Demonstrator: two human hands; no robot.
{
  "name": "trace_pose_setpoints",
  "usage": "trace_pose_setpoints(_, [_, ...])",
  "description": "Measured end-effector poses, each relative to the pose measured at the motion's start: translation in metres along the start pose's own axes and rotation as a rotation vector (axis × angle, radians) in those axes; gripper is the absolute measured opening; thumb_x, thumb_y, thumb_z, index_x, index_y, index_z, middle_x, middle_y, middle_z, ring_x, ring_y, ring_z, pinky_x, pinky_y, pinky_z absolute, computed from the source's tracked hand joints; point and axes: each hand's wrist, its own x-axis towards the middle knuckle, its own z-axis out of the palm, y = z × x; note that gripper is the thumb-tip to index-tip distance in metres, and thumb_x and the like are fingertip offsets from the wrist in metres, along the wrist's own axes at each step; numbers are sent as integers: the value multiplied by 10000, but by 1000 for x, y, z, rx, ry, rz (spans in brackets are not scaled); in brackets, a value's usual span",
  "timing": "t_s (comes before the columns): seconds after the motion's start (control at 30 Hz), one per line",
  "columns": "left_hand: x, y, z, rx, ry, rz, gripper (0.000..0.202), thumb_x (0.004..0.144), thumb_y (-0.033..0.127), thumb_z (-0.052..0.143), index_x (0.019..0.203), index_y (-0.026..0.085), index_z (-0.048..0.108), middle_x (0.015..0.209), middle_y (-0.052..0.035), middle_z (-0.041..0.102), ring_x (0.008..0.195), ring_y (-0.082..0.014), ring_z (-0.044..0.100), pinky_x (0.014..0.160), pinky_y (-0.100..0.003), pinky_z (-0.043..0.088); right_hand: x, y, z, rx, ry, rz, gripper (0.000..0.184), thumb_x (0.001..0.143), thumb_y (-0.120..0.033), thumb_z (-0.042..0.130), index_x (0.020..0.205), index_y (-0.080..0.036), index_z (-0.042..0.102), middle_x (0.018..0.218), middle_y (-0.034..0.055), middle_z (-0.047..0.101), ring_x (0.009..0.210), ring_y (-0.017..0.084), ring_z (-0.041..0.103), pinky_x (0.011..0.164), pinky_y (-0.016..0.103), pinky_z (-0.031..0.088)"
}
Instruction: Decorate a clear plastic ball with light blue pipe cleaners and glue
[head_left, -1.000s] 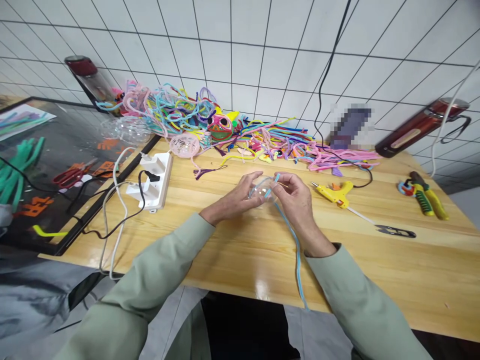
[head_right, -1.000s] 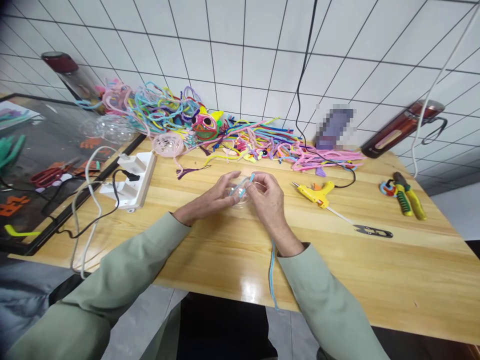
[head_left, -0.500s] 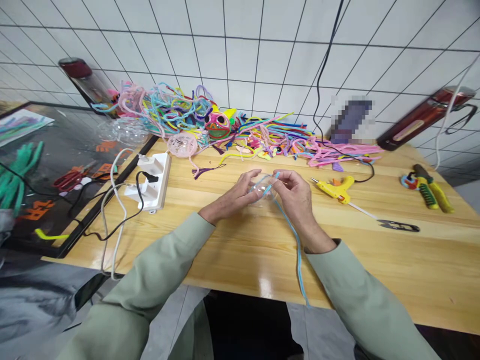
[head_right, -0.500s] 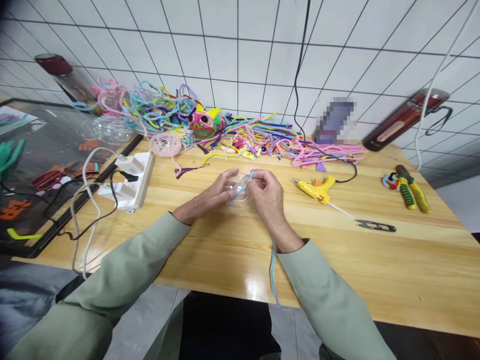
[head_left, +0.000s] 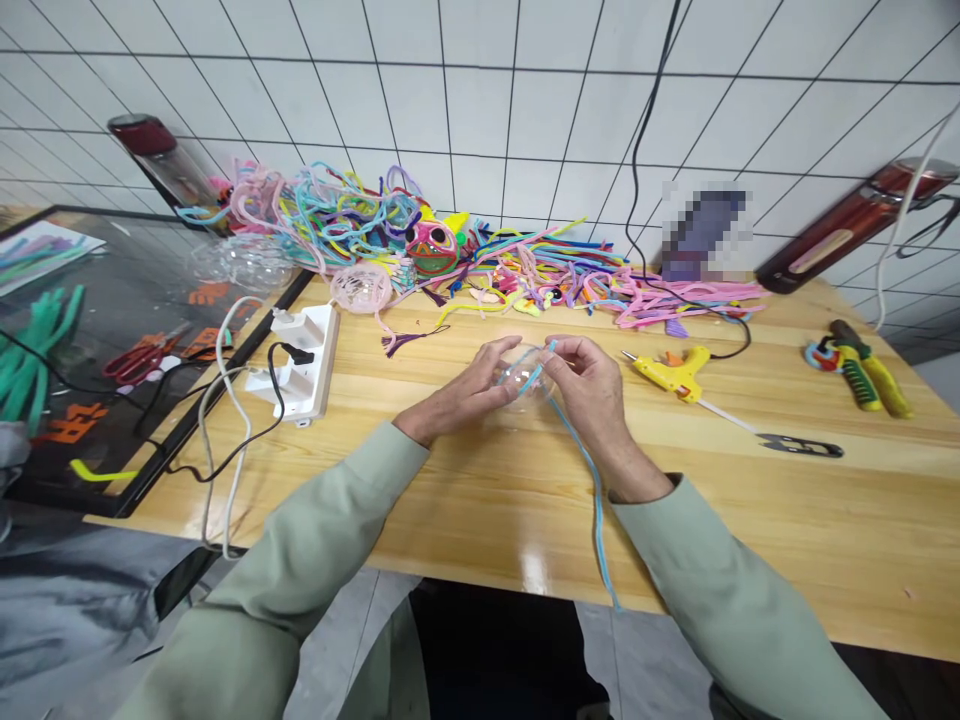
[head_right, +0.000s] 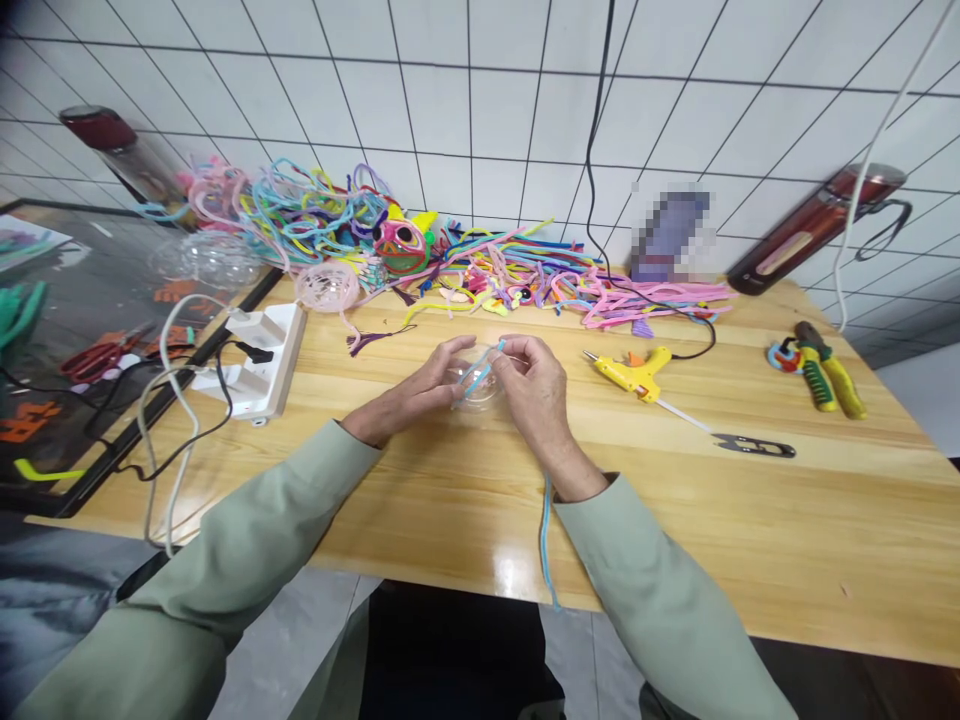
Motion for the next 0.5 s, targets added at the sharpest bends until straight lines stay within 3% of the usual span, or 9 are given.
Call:
trace_pose_setpoints(0.13, [-1, 1, -6, 28, -64, 23, 955, 897, 564, 725, 1667, 219, 278, 1702, -195, 342, 1490, -415, 487, 1206, -596, 462, 0, 0, 1, -2, 7, -2, 210, 837, -416, 775, 899, -225, 717, 1142, 86, 799, 980, 239, 759, 912, 421, 636])
trace_pose_setpoints(0.5, [2, -9, -4, 84, -32, 76, 976, 874, 535, 778, 1647, 183, 297, 1703, -238, 326, 1479, -425, 494, 1238, -599, 410, 0, -1, 2, 26, 31, 4, 221, 831, -424, 775, 884, -217, 718, 1086, 81, 805, 949, 232, 755, 906, 417, 626])
